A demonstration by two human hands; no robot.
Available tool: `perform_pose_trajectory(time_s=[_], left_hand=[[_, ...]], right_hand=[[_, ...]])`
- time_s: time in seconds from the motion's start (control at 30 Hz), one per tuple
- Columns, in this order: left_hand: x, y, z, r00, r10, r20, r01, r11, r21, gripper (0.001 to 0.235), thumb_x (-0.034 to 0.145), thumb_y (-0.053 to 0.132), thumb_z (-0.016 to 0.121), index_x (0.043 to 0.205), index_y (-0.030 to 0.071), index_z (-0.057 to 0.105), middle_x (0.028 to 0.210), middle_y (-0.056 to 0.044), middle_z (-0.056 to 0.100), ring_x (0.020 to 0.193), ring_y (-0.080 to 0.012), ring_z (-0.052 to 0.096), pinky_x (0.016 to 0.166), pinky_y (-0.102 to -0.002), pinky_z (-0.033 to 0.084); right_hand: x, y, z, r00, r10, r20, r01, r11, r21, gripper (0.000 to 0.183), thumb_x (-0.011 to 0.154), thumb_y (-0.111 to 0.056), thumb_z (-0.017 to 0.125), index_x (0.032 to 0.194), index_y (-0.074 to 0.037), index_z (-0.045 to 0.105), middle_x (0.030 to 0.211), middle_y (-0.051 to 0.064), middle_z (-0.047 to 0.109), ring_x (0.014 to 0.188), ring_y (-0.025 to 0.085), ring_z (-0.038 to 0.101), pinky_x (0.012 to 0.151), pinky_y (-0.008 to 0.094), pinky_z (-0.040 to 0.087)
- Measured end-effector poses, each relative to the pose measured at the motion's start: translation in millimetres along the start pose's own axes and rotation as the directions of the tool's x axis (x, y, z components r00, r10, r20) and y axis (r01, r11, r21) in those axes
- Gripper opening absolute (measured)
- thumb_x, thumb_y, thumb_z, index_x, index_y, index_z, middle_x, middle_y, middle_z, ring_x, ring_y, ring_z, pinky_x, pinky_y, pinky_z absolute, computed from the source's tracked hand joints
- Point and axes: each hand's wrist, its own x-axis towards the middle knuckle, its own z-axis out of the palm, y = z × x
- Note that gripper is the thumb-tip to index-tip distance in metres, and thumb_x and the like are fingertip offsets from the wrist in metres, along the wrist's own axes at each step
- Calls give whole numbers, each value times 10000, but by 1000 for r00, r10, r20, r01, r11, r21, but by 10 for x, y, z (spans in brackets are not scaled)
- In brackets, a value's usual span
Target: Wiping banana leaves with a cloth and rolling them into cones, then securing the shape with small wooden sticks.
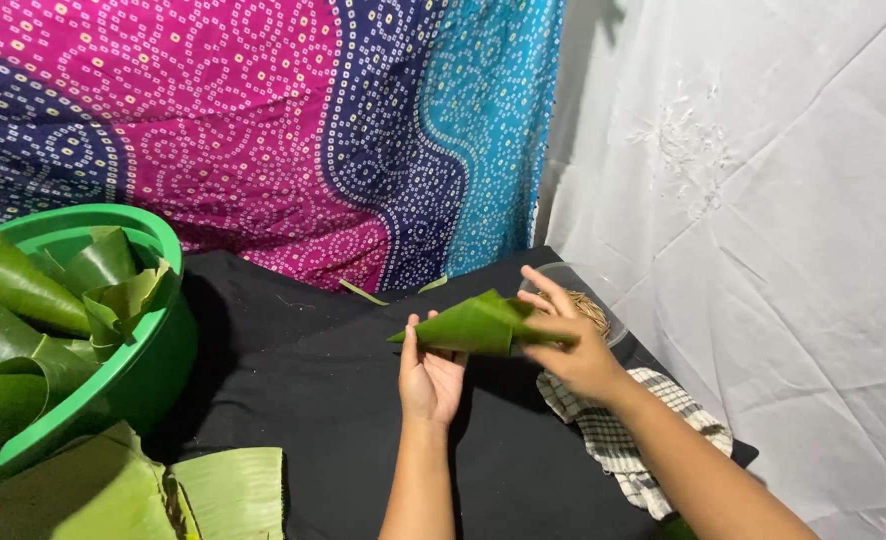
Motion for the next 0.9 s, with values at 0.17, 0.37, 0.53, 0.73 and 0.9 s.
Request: perform_pose_trajectory(time_s=[0.17, 0.37, 0.53, 0.73, 0.9], left_hand=[[42, -33, -66, 998, -57, -1, 57, 997, 60, 661, 1012, 430, 563, 1582, 171, 350, 1486, -66, 519, 1309, -257, 562, 1097, -497, 517], [-163, 20, 179, 1000, -15, 5, 15, 997, 72, 545, 1069, 366, 440, 1535, 86, 404, 1514, -88, 542, 1351, -248, 557, 1101, -445, 513], [-86, 51, 76, 999, 7, 42, -10, 998, 69, 558, 1084, 432, 350, 1534, 132, 487, 1500, -42, 579, 1322, -201, 577, 1083, -410, 521], [-132, 62, 135, 996, 72, 47, -75, 994, 74, 558, 1092, 415, 308, 1535, 136, 502, 1527, -47, 562, 1345, -203, 558, 1107, -393, 491], [-80, 0, 95, 993, 113, 22, -115, 987, 110, 595, 1078, 498, 318, 1462, 127, 580, 1468, -43, 618, 1243, -201, 635, 1019, -359, 555]], right_hand=[[13, -278, 28, 985, -102, 143, 127, 975, -183, 294, 753, 1, 801, 880, -251, 886, 1641, 171, 309, 1255, 401, 559, 1106, 530, 366], [-9, -88, -37, 980, -32, 194, 57, 991, -124, 388, 731, 27, 746, 1031, -190, 863, 1641, 145, 326, 1399, 413, 441, 1129, 528, 350], [-73, 38, -10, 986, 82, 143, -126, 935, 330, 595, 628, 69, 549, 1205, -10, 671, 1597, 269, 391, 1368, 477, 493, 919, 510, 510], [-114, 237, 123, 964, 266, 24, -264, 934, 240, 788, 769, 70, 726, 1481, -98, 432, 1386, 167, 623, 1310, 263, 553, 1127, 440, 426], [-120, 151, 194, 954, 280, 107, -287, 956, 61, 694, 738, 167, 511, 1391, -45, 610, 1277, 173, 692, 1282, 321, 582, 1099, 497, 462]])
